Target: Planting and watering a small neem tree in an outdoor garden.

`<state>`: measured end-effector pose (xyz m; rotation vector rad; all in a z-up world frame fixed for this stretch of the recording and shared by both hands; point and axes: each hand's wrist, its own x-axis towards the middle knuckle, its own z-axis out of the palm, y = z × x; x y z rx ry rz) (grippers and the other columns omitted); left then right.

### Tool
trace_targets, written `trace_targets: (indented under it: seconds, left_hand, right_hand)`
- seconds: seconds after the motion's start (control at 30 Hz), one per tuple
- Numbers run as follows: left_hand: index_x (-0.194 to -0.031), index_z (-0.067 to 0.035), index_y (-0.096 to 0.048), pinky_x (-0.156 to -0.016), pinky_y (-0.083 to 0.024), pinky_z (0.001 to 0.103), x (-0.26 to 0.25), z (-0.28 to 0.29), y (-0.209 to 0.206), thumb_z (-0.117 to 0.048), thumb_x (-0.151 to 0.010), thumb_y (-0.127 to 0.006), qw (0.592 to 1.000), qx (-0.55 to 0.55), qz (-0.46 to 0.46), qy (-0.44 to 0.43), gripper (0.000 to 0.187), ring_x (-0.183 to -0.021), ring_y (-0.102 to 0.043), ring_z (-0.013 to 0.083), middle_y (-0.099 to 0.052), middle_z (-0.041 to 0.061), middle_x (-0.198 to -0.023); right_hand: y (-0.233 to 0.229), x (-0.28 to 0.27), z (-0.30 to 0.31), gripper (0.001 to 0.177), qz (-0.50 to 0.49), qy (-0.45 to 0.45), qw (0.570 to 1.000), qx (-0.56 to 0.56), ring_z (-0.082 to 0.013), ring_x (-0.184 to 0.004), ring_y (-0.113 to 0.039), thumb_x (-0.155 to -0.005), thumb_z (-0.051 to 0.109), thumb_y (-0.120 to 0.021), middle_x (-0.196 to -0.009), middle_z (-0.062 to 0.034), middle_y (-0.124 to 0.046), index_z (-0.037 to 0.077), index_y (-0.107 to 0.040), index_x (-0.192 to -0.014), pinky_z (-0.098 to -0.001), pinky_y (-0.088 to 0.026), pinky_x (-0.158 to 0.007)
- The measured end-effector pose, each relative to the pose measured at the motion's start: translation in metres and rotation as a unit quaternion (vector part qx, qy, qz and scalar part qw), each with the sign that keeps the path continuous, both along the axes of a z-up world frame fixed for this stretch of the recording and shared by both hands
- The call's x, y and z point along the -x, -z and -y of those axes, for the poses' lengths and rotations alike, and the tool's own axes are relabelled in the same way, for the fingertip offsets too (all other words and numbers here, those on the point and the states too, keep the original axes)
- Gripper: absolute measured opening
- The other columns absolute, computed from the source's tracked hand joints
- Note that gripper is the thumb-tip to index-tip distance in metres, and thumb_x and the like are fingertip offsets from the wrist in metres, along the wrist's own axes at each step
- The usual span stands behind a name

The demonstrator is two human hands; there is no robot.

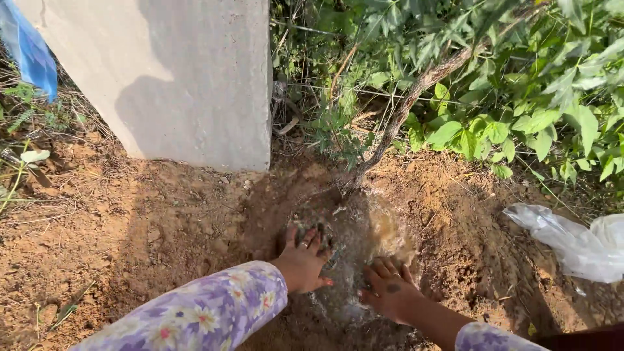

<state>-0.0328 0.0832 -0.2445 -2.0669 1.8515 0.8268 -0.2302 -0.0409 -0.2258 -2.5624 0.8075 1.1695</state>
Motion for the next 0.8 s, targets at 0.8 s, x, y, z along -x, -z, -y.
trace_targets:
  seconds: [0.8]
  left_hand:
    - [-0.165, -0.019, -0.005, -0.121, 0.007, 0.067, 0.004, -0.025, 0.020, -0.064, -0.100, -0.024, 0.990, -0.041, -0.015, 0.138, 0.081, -0.158, 0.001, 0.0379, -0.001, 0.015, -0.171]
  right_hand:
    - [0.025, 0.025, -0.076, 0.071, 0.140, 0.094, 0.979, 0.112, -0.0242, -0.157, 0.000, -0.102, 0.059, -0.028, -0.170, -0.0060, -0.007, 0.025, -0.013, -0.163, -0.0512, 0.002, -0.126]
